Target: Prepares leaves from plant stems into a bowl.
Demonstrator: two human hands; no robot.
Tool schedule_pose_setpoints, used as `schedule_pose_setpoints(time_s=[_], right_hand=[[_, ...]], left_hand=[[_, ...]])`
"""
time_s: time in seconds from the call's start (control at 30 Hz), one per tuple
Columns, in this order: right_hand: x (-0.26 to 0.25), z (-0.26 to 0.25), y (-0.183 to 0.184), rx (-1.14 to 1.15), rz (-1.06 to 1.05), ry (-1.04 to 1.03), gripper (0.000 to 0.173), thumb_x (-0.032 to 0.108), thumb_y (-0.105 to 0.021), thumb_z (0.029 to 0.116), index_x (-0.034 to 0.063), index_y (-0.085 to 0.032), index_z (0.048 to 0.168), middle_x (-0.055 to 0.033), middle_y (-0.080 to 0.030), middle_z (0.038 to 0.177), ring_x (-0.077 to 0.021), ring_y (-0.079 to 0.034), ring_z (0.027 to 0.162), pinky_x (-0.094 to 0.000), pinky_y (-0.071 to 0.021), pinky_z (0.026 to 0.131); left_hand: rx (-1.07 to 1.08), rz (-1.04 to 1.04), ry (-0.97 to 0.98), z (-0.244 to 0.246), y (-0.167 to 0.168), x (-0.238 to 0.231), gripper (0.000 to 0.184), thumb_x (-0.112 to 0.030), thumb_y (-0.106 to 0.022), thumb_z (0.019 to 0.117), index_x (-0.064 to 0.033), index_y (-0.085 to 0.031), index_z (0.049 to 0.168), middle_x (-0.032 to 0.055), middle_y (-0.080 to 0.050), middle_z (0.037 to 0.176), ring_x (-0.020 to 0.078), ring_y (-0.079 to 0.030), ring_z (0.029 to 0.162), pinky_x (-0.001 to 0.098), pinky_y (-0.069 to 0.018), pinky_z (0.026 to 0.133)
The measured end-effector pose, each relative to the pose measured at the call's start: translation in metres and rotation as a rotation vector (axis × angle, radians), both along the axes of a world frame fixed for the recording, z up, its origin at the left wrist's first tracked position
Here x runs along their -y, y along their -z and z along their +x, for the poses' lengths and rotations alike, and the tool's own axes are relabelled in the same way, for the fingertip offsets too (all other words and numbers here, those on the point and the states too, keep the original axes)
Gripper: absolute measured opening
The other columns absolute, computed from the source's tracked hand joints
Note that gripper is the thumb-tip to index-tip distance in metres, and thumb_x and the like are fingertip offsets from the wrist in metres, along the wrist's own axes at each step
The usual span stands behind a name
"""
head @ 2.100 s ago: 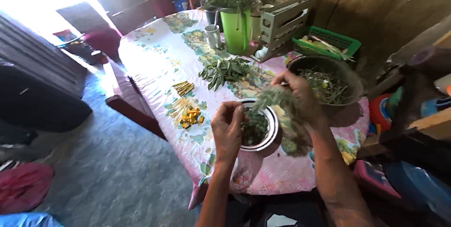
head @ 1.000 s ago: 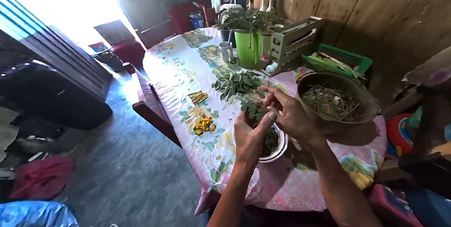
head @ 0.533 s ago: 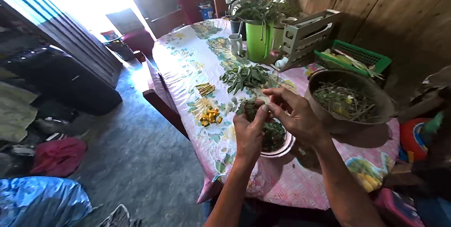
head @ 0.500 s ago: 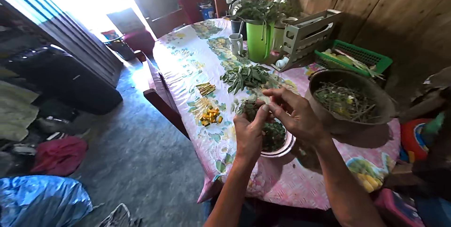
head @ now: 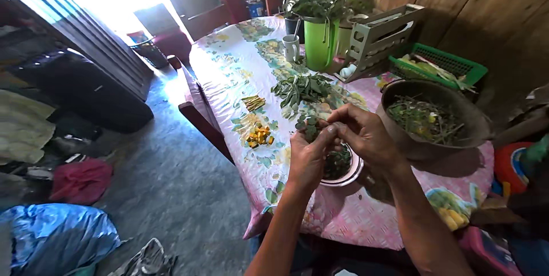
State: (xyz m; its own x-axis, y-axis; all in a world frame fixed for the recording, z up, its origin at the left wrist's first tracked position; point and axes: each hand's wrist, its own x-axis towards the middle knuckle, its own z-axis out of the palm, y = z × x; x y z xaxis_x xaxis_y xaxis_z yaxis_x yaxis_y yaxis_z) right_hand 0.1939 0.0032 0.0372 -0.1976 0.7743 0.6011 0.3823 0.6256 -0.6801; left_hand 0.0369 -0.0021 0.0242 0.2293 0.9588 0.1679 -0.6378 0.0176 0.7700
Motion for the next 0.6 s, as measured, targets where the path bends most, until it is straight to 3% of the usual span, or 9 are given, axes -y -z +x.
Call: schedule_pose_setpoints(time_s=[0.2,0.5,0.6], right_hand=[[0.0017,0.0001,-0.002,0.031,-0.003,-0.005,0.014,0.005,-0.062,0.0961,0.0062,-0.066,0.11,-0.0016,-0.068,0.1,-0.0072,-0.065,0.08,-0.0228,-0.0583,0.067],[0.0033,-0.0058,-0.0038,-0.018,0.009,-0.032,0.023,0.003,-0.056,0.0985,0.0038,-0.067,0.119,-0.0045,-0.066,0.107,-0.0085,-0.065,0.083,-0.0237,-0.0593,0.07],[0.0006,0.0002,-0.0036,-0.014,0.029,-0.02,0.025,0.006,-0.054,0.0996,0.0039,-0.067,0.121,-0.0044,-0.065,0.106,-0.008,-0.062,0.076,-0.0233,-0.0567,0.064]], left_hand=[[-0.032,0.063,-0.083,0.0002,0.0073,-0.0003,0.009,0.0,-0.066,0.0954,-0.0015,-0.068,0.105,0.0114,-0.069,0.086,0.0173,-0.068,0.069,0.0335,-0.0625,0.069],[0.084,0.028,0.023,-0.0008,0.0042,-0.002,0.009,-0.001,-0.062,0.0962,-0.0078,-0.064,0.101,0.006,-0.064,0.083,0.012,-0.062,0.064,0.0277,-0.0586,0.063],[0.077,0.023,0.051,-0.0034,0.0058,-0.0028,0.009,-0.003,-0.057,0.0992,-0.0078,-0.061,0.105,0.0051,-0.062,0.082,0.0115,-0.062,0.065,0.0275,-0.0584,0.063]])
